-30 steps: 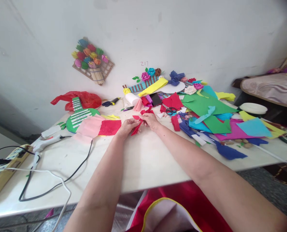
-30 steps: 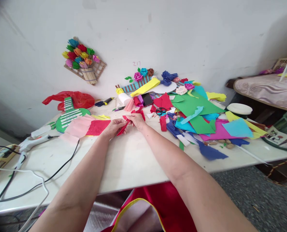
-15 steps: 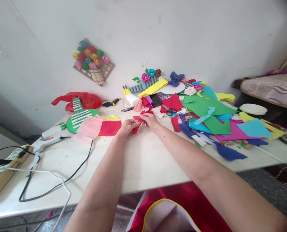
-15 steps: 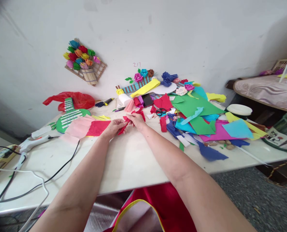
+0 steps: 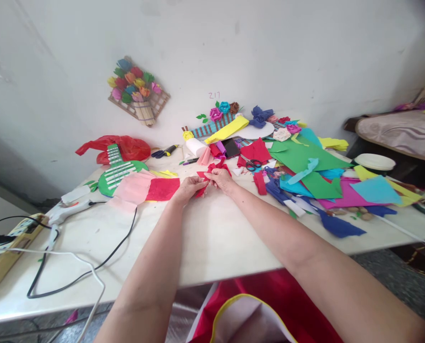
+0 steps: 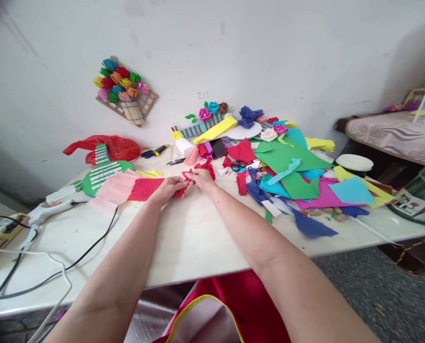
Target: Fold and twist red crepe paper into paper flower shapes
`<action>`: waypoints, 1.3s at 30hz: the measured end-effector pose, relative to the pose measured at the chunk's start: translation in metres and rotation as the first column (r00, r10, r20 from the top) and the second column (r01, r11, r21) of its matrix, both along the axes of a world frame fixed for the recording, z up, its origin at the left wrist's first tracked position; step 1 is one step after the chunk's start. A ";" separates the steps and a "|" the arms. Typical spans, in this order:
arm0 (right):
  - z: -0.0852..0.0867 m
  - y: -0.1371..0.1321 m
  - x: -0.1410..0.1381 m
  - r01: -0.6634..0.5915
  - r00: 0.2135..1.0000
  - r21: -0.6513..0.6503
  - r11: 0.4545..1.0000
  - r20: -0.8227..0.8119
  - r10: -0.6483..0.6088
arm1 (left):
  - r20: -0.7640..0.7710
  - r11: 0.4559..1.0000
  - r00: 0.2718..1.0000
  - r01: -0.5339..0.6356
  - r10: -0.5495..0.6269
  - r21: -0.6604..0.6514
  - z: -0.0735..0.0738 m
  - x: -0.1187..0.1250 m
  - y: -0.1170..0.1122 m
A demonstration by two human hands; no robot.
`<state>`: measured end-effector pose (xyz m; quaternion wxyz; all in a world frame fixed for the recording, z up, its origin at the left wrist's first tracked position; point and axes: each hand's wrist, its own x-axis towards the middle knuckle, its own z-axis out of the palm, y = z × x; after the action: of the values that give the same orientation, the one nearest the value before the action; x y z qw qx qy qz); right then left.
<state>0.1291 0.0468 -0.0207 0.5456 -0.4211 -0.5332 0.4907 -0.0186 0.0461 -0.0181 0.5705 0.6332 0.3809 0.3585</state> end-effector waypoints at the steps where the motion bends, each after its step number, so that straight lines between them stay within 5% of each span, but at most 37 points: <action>1: 0.000 0.000 0.000 0.000 1.000 0.001 1.000 0.001 0.000 | -0.009 1.000 1.000 0.002 -0.002 0.011 0.000 0.000 0.000; 30: -0.001 0.004 0.003 -0.007 0.994 -0.049 0.999 -0.107 0.002 | -0.069 1.000 0.997 -0.016 0.017 0.014 0.002 -0.001 -0.001; 39: 0.000 0.005 0.009 -0.031 0.987 -0.068 0.997 -0.160 0.019 | 0.141 0.959 0.956 -0.271 0.258 0.085 0.000 0.000 0.003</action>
<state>0.1379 0.0515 -0.0204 0.5649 -0.3929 -0.4755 0.5481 -0.0188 0.0492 -0.0179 0.5072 0.5808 0.4057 0.4908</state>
